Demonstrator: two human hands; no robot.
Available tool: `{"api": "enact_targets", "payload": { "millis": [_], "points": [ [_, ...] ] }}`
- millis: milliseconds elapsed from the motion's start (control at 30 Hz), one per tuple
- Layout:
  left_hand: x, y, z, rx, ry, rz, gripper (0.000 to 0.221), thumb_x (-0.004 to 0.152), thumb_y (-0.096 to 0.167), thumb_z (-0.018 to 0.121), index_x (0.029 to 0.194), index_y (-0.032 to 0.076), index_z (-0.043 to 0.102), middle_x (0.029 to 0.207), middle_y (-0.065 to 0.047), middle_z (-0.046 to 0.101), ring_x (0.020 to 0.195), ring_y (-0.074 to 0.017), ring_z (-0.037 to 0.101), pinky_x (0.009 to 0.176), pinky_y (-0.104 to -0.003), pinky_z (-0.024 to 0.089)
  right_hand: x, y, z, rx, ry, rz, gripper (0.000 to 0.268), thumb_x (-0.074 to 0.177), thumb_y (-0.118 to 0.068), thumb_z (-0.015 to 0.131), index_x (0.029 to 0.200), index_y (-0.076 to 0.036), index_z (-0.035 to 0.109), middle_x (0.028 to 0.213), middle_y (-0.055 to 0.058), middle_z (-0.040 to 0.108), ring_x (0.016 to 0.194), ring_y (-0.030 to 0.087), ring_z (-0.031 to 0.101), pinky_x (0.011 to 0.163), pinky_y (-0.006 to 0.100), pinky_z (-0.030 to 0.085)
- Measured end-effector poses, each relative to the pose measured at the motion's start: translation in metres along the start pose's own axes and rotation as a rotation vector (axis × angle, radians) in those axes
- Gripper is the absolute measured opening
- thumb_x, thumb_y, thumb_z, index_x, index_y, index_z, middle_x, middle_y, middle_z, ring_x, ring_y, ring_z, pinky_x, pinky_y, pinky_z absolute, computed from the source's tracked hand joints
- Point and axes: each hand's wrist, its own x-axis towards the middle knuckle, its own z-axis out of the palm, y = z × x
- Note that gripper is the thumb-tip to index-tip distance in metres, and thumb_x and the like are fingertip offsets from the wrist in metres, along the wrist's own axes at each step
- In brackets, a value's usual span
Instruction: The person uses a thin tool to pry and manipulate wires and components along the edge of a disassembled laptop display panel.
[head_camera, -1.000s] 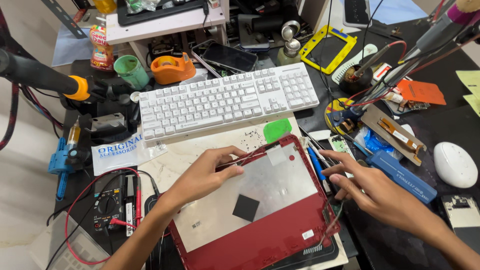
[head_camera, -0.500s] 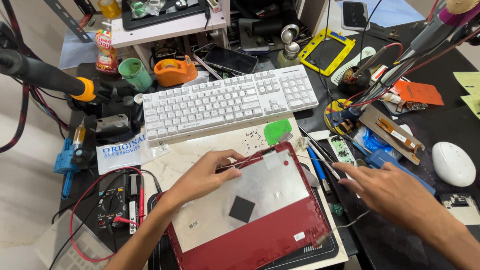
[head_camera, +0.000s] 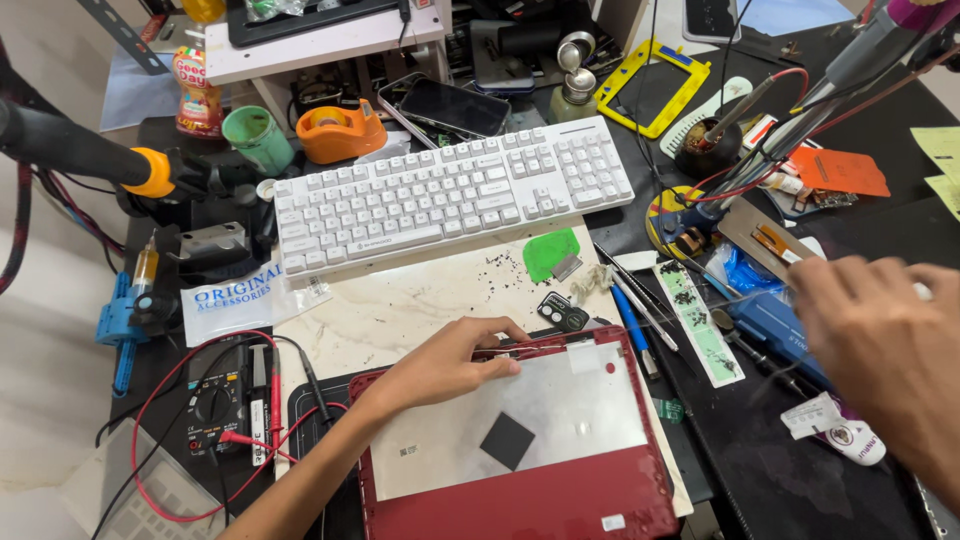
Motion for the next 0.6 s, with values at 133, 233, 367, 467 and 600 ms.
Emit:
{"api": "enact_targets", "payload": {
  "millis": [133, 233, 367, 467, 600],
  "points": [
    [0.002, -0.003, 0.001, 0.007, -0.035, -0.130, 0.039, 0.089, 0.029, 0.069, 0.123, 0.008, 0.067, 0.093, -0.017, 0.078, 0.091, -0.0236, 0.073, 0.091, -0.037, 0.054, -0.004, 0.020, 0.025, 0.077, 0.143, 0.059, 0.004, 0.105, -0.014, 0.071, 0.109, -0.012, 0.071, 0.093, 0.005, 0.070, 0.084, 0.021, 0.065, 0.080, 0.032, 0.053],
    [0.000, -0.004, 0.001, -0.034, -0.001, -0.085, 0.038, 0.089, 0.028, 0.070, 0.121, 0.007, 0.068, 0.097, -0.015, 0.078, 0.096, -0.0244, 0.074, 0.093, -0.037, 0.054, -0.012, 0.034, 0.040, 0.164, 0.203, 0.086, 0.003, 0.106, -0.008, 0.073, 0.106, -0.010, 0.071, 0.094, 0.006, 0.068, 0.082, 0.021, 0.061, 0.080, 0.032, 0.052],
    [0.000, -0.006, 0.000, -0.034, 0.045, -0.056, 0.038, 0.088, 0.028, 0.072, 0.120, 0.008, 0.069, 0.100, -0.017, 0.076, 0.102, -0.0253, 0.073, 0.091, -0.038, 0.054, -0.017, 0.045, 0.047, 0.256, 0.099, 0.179, 0.004, 0.104, -0.003, 0.072, 0.107, -0.006, 0.072, 0.088, 0.009, 0.066, 0.078, 0.021, 0.065, 0.074, 0.033, 0.054],
    [0.000, -0.007, -0.001, -0.045, 0.057, -0.066, 0.037, 0.088, 0.027, 0.071, 0.119, 0.008, 0.070, 0.101, -0.018, 0.077, 0.101, -0.0262, 0.074, 0.089, -0.038, 0.055, -0.018, 0.050, 0.043, 0.347, -0.017, 0.194, 0.010, 0.100, -0.002, 0.068, 0.109, -0.005, 0.071, 0.089, 0.013, 0.066, 0.074, 0.021, 0.068, 0.072, 0.035, 0.057],
    [-0.002, -0.004, -0.002, -0.025, 0.085, -0.027, 0.034, 0.088, 0.026, 0.072, 0.116, 0.007, 0.070, 0.104, -0.014, 0.076, 0.103, -0.0257, 0.074, 0.089, -0.038, 0.055, -0.018, 0.040, 0.038, 0.515, -0.498, -0.005, 0.020, 0.085, -0.021, 0.073, 0.105, -0.021, 0.070, 0.101, -0.002, 0.071, 0.077, 0.016, 0.075, 0.069, 0.033, 0.062]
  ]
}}
